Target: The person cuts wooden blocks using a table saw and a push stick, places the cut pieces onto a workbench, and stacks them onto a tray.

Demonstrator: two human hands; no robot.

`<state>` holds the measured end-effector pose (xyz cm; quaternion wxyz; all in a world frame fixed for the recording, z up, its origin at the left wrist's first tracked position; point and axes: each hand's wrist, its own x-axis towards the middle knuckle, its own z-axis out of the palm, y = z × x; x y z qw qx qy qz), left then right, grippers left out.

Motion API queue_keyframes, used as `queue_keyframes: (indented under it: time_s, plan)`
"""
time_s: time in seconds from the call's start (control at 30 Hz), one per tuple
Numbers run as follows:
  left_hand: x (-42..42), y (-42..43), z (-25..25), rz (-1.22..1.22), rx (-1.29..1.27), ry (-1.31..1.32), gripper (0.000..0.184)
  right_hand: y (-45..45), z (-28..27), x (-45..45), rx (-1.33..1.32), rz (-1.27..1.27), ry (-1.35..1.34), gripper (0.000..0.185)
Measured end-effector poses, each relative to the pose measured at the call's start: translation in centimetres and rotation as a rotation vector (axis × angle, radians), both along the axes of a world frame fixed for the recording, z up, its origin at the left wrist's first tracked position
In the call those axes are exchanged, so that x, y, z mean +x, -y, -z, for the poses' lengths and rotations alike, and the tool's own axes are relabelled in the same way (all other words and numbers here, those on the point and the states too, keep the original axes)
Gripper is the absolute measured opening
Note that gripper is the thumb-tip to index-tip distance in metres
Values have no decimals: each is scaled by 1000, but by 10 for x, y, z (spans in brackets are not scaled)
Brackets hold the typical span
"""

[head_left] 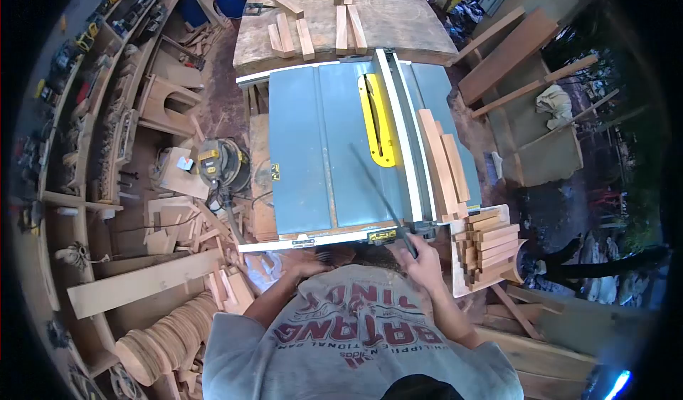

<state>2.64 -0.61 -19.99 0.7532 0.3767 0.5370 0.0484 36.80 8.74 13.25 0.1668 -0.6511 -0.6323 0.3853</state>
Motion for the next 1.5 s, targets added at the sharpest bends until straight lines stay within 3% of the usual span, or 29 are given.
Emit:
queue_keyframes:
  time_s: [0.1, 0.17, 0.23, 0.27, 0.3, 0.4, 0.43, 0.5, 0.67, 0.73, 0.83, 1.07, 1.5]
  plan:
    - [-39, -2, 44, 578, 566, 150, 50, -4, 10, -9, -8, -107, 6, 50]
    - [-29, -37, -89, 339, 460, 130, 40, -8, 13, -16, -45, -183, 42, 56]
    - [-15, -66, -190, 74, 286, 114, 31, -11, 19, -19, -119, -171, 9, 57]
    - [-9, -77, -214, -129, 94, 89, 24, -14, 27, -18, -98, -194, -6, 59]
    - [-7, -90, -230, -125, 94, 79, 24, -16, 33, -17, -80, -217, -21, 60]
    - [6, -121, -265, -228, 397, -55, 39, -27, 28, -18, -151, -246, 35, 65]
    - [11, -129, -261, -224, 393, -61, 39, -30, 31, -17, -155, -245, 27, 65]
    - [17, -145, -251, -244, 620, -231, 36, -37, 41, -13, -201, -301, 17, 67]
    - [57, -188, -280, -258, 636, -333, 35, -44, 73, -6, -224, -315, -54, 64]
    - [68, -207, -273, -127, 835, -544, 33, -48, 75, -4, -242, -325, -54, 63]
    - [81, -234, -263, -95, 791, -620, 33, -53, 81, -1, -296, -343, -117, 62]
    - [97, -269, -230, -80, 846, -638, 25, -57, 93, 2, -250, -381, -166, 64]
    - [96, -276, -222, -81, 805, -635, 21, -64, 82, 2, -272, -361, -165, 61]
